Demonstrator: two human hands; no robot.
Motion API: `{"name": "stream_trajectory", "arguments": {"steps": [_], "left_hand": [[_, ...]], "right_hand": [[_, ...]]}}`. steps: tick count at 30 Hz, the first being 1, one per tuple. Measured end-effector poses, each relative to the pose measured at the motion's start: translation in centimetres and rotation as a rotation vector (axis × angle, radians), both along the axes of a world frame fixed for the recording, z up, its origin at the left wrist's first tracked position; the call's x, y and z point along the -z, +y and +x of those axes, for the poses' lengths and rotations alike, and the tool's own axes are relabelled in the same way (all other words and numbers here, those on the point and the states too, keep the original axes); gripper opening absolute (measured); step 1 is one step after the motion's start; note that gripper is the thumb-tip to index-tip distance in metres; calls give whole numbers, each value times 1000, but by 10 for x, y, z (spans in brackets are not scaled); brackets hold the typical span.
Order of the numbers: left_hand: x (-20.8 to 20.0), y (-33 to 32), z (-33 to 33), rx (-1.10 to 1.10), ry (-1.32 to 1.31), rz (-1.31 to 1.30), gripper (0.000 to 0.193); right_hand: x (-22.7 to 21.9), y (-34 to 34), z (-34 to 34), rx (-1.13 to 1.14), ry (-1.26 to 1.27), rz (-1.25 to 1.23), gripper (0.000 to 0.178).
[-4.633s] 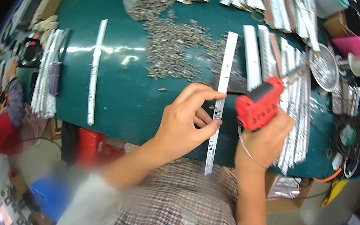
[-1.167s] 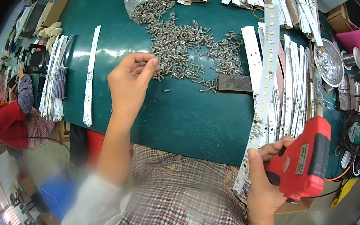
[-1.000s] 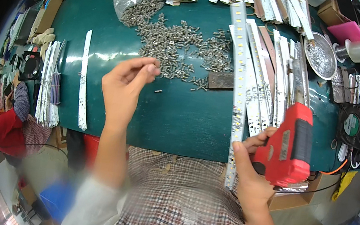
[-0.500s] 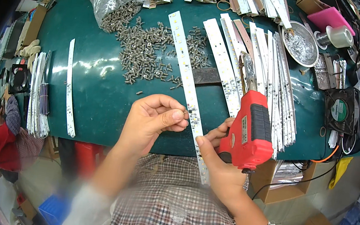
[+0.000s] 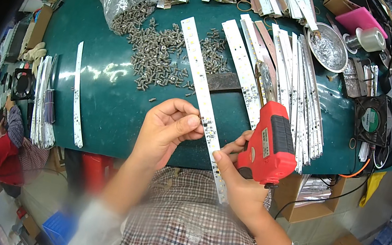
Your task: The person solders electronic components onto LED strips using a soldering tool, handling the strips individually and stacking them on the table.
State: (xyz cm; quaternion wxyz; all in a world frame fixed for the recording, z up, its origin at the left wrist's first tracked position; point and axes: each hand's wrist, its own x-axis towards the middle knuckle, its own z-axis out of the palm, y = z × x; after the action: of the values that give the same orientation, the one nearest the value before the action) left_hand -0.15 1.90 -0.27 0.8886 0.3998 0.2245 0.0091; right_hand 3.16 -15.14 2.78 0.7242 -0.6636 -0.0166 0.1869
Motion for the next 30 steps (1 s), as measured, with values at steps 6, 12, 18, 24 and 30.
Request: {"name": "stream_trajectory", "arguments": {"steps": [6, 12, 18, 24, 30], "left_hand": [[-1, -1, 0, 2, -10, 4, 18], [0, -1, 1, 10, -12, 3, 18], [-2, -6, 3, -10, 6, 57, 17], [3, -15, 8, -58, -19, 118, 18], [12, -14, 19, -18, 84, 251, 20]], "right_hand": [[0, -1, -2, 16, -11, 27, 49], [1, -2, -2, 5, -1, 15, 48], [1, -6, -5, -62, -67, -132, 52], [7, -4, -9, -83, -104, -187, 49], [27, -7, -11, -19, -225, -217, 43]]}}
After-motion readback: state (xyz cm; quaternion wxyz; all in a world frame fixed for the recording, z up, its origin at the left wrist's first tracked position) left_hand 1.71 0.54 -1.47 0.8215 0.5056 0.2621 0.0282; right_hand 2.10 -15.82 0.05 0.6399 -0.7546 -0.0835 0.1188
